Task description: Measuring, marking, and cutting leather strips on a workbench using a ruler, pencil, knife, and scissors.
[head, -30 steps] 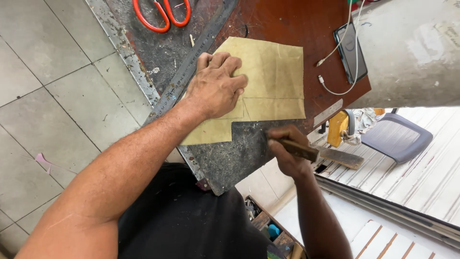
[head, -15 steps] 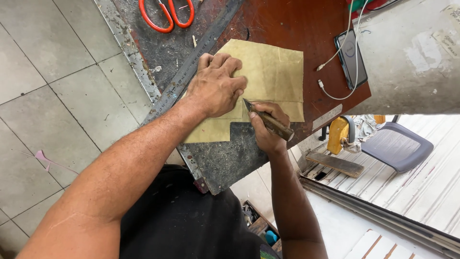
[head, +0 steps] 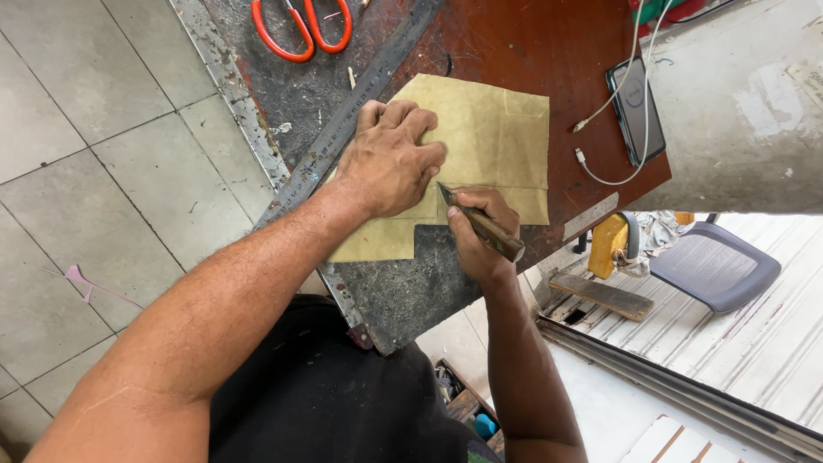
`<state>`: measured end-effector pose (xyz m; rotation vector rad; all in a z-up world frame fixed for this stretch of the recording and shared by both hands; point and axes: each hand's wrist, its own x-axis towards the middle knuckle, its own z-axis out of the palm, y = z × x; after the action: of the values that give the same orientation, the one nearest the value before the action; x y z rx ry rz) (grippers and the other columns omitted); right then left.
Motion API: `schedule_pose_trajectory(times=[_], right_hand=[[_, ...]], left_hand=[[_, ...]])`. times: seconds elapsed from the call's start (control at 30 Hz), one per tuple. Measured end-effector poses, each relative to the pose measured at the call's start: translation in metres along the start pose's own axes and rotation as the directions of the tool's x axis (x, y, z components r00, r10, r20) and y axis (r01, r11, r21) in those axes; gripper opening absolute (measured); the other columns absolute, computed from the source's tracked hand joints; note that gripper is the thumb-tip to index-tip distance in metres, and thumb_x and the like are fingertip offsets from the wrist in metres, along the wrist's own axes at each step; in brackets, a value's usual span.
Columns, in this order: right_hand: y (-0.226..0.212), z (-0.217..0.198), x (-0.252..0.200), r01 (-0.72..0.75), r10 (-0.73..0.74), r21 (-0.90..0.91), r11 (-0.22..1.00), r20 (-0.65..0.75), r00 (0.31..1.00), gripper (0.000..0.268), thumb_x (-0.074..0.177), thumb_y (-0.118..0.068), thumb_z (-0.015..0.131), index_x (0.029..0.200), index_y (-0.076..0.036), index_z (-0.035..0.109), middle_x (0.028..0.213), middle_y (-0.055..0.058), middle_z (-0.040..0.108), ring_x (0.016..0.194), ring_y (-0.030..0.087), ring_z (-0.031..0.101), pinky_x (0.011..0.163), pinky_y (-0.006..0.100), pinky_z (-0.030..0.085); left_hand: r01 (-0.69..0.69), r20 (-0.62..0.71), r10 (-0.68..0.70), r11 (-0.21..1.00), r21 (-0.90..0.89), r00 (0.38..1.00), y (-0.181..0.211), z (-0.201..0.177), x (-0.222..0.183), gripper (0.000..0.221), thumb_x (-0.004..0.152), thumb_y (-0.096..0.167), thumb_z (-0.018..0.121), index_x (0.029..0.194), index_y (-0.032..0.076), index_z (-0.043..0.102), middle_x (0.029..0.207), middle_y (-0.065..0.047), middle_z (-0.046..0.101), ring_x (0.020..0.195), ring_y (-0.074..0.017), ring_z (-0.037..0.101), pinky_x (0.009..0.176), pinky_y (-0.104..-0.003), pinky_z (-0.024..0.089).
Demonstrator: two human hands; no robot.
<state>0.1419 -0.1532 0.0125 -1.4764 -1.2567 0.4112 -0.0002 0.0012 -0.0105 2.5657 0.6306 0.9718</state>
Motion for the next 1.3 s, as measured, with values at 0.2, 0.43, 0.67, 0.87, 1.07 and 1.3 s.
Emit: schedule_pose_trajectory(times=[0.2, 0.43, 0.67, 0.87, 1.07, 1.3], right_hand=[[-0.018, 0.002, 0.012, -0.137, 0.144, -0.089, 0.986, 0.072, 0.987, 0.012, 0.085, 0.002, 0.076, 0.096, 0.002, 0.071, 0.081, 0.019, 0.073, 0.075, 0.020, 0.071, 0.064, 0.037, 0.054], [-0.037, -0.003, 0.017, -0.159, 0.176, -0.147, 0.976, 0.116, 0.977, 0.012, 0.083, 0.000, 0.076, 0.094, 0.000, 0.073, 0.069, 0.016, 0.068, 0.062, 0.014, 0.062, 0.055, 0.030, 0.047], [-0.053, -0.028, -0.004, -0.244, 0.298, -0.262, 0.934, 0.190, 0.935, 0.013, 0.077, -0.003, 0.079, 0.089, -0.003, 0.074, 0.074, 0.017, 0.073, 0.063, 0.020, 0.066, 0.057, 0.035, 0.050], [-0.040, -0.089, 0.007, -0.466, 0.485, -0.565, 0.681, -0.128, 0.865, 0.009, 0.083, -0.016, 0.068, 0.091, -0.014, 0.066, 0.103, 0.013, 0.076, 0.105, 0.034, 0.069, 0.094, 0.046, 0.050], [-0.031, -0.073, 0.003, -0.531, 0.490, -0.754, 0.387, -0.320, 0.811, 0.032, 0.088, -0.037, 0.072, 0.110, -0.014, 0.069, 0.109, 0.016, 0.072, 0.108, 0.045, 0.068, 0.095, 0.057, 0.051], [0.057, -0.126, -0.030, -0.529, 0.387, -0.396, 0.751, -0.386, 0.838, 0.024, 0.072, -0.013, 0.086, 0.085, -0.009, 0.065, 0.071, 0.008, 0.061, 0.071, 0.022, 0.062, 0.066, 0.032, 0.046]], left_hand=[[0.001, -0.029, -0.001, 1.000, 0.004, 1.000, -0.001, 0.003, -0.002, 0.016, 0.089, 0.036, 0.072, 0.082, 0.023, 0.066, 0.109, -0.004, 0.058, 0.115, -0.0293, 0.054, 0.095, -0.049, 0.036], [0.000, -0.005, 0.000, 1.000, 0.015, 1.000, -0.002, 0.004, -0.004, 0.015, 0.090, 0.035, 0.072, 0.084, 0.022, 0.066, 0.111, -0.003, 0.057, 0.116, -0.0287, 0.052, 0.096, -0.049, 0.035], [0.014, -0.003, -0.014, 1.000, 0.014, 1.000, -0.003, 0.006, -0.005, 0.013, 0.085, 0.034, 0.075, 0.086, 0.024, 0.069, 0.111, -0.003, 0.058, 0.115, -0.0284, 0.053, 0.097, -0.050, 0.035], [0.011, 0.030, -0.012, 1.000, 0.028, 0.999, -0.003, 0.005, -0.002, 0.012, 0.084, 0.037, 0.075, 0.091, 0.027, 0.072, 0.112, -0.001, 0.059, 0.118, -0.0280, 0.052, 0.098, -0.050, 0.035], [0.021, 0.110, -0.029, 0.997, 0.072, 0.993, 0.004, -0.005, 0.001, 0.024, 0.091, 0.039, 0.068, 0.111, 0.027, 0.072, 0.122, -0.005, 0.058, 0.122, -0.0297, 0.051, 0.098, -0.051, 0.033], [0.107, 0.241, -0.136, 0.985, 0.132, 0.961, 0.006, 0.000, 0.005, 0.033, 0.096, 0.045, 0.060, 0.125, 0.032, 0.069, 0.135, -0.004, 0.053, 0.132, -0.0283, 0.046, 0.103, -0.048, 0.030]])
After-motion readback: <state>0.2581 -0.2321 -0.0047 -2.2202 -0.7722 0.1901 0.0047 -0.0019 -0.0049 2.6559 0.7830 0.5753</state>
